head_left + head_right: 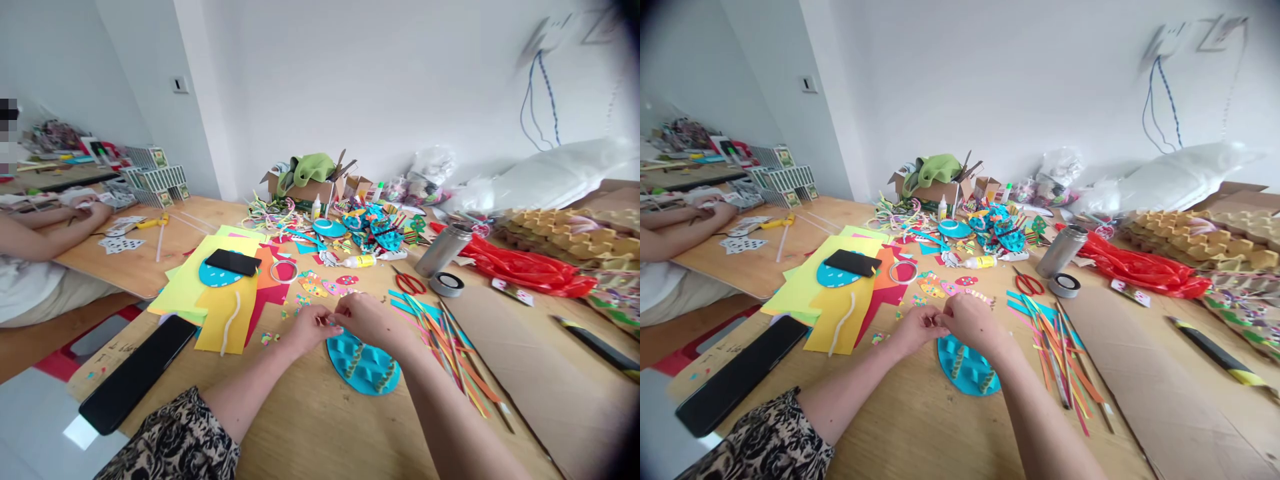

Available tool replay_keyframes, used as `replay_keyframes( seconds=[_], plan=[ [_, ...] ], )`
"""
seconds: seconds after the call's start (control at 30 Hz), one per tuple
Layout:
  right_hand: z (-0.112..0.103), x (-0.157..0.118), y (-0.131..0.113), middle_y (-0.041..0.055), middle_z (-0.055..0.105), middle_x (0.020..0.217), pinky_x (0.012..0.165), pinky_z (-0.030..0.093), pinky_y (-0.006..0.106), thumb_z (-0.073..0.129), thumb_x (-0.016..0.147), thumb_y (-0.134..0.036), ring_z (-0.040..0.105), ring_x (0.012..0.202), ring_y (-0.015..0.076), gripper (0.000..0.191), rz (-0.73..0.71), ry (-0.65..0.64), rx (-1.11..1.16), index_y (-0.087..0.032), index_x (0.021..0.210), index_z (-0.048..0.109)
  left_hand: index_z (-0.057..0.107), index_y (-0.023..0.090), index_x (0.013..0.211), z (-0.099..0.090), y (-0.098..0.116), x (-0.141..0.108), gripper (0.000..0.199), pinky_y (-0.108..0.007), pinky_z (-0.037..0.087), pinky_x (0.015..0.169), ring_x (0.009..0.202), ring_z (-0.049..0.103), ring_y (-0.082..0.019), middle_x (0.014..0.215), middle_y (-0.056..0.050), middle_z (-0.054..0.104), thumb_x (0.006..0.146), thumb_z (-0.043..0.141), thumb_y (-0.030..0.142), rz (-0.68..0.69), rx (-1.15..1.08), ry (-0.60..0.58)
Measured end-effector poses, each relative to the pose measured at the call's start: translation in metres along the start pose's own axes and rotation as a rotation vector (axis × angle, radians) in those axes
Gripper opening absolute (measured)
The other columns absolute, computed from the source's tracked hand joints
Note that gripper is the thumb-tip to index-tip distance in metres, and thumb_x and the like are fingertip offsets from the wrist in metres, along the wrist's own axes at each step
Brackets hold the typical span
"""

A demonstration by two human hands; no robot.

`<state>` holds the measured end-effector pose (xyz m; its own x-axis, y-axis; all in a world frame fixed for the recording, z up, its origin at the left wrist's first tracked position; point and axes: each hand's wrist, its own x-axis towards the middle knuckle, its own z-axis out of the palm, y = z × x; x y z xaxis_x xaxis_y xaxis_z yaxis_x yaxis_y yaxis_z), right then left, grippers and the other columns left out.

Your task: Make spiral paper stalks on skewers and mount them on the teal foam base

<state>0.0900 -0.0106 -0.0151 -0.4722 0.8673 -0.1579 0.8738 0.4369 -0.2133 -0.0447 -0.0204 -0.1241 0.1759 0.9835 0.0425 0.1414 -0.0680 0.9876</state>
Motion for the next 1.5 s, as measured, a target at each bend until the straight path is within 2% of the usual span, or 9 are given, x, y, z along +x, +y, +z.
replay_keyframes(
  seconds=[0.1, 0.33, 0.63, 1.0, 1.27, 1.5],
  plan=[
    [-0.003, 0.001, -0.001, 0.0075, 0.070, 0.071, 0.051, 0.032, 0.024, 0.050, 0.084, -0.032, 0.062, 0.063, 0.0166, 0.029, -0.016, -0.015, -0.038, -0.017, 0.072, 0.072, 0.062, 0.013, 0.063, 0.001, 0.001, 0.000, 0.015, -0.022, 0.028, 0.052, 0.054, 0.040, -0.009, 0.057, 0.005, 0.050, 0.061, 0.072, 0.025, -0.001, 0.014, 0.012],
    [-0.002, 0.008, 0.001, 0.0123, 0.071, 0.080, 0.056, 0.035, 0.025, 0.048, 0.085, -0.028, 0.064, 0.075, 0.0207, 0.029, -0.030, -0.030, -0.090, -0.014, 0.076, 0.072, 0.062, 0.014, 0.064, 0.001, 0.000, -0.001, 0.015, -0.023, 0.034, 0.053, 0.056, 0.049, -0.012, 0.058, 0.001, 0.058, 0.065, 0.068, 0.027, -0.005, 0.010, 0.016],
    [-0.001, 0.022, 0.011, 0.0057, 0.068, 0.065, 0.048, 0.030, 0.022, 0.050, 0.081, -0.026, 0.057, 0.059, 0.0137, 0.027, -0.105, -0.145, -0.006, -0.014, 0.071, 0.072, 0.059, 0.015, 0.061, 0.002, -0.005, 0.000, 0.023, -0.025, 0.041, 0.055, 0.059, 0.056, -0.014, 0.058, 0.001, 0.059, 0.063, 0.071, 0.035, -0.018, -0.027, 0.025],
    [0.001, 0.035, 0.019, 0.0047, 0.068, 0.065, 0.048, 0.031, 0.020, 0.051, 0.079, -0.025, 0.055, 0.056, 0.0117, 0.026, -0.092, -0.231, 0.059, -0.013, 0.072, 0.072, 0.053, 0.016, 0.052, 0.002, 0.000, 0.001, 0.024, -0.023, 0.035, 0.051, 0.052, 0.050, -0.012, 0.052, 0.003, 0.056, 0.061, 0.072, 0.028, 0.001, -0.012, 0.068],
    [-0.011, 0.022, 0.008, 0.0069, 0.065, 0.064, 0.047, 0.027, 0.024, 0.049, 0.082, -0.028, 0.055, 0.057, 0.0140, 0.030, -0.048, -0.130, -0.005, -0.014, 0.067, 0.071, 0.058, 0.015, 0.062, 0.001, -0.003, -0.001, 0.020, -0.023, 0.039, 0.053, 0.056, 0.055, -0.013, 0.060, 0.000, 0.062, 0.062, 0.072, 0.030, -0.009, -0.047, 0.038],
    [-0.020, 0.004, 0.019, 0.0037, 0.060, 0.060, 0.046, 0.025, 0.025, 0.043, 0.088, -0.041, 0.049, 0.052, 0.0122, 0.040, -0.030, 0.005, 0.021, -0.017, 0.066, 0.065, 0.066, 0.014, 0.072, 0.000, 0.001, -0.002, 0.017, -0.022, 0.040, 0.057, 0.062, 0.053, -0.011, 0.072, -0.002, 0.067, 0.061, 0.074, 0.025, 0.006, -0.051, 0.023]
  ],
)
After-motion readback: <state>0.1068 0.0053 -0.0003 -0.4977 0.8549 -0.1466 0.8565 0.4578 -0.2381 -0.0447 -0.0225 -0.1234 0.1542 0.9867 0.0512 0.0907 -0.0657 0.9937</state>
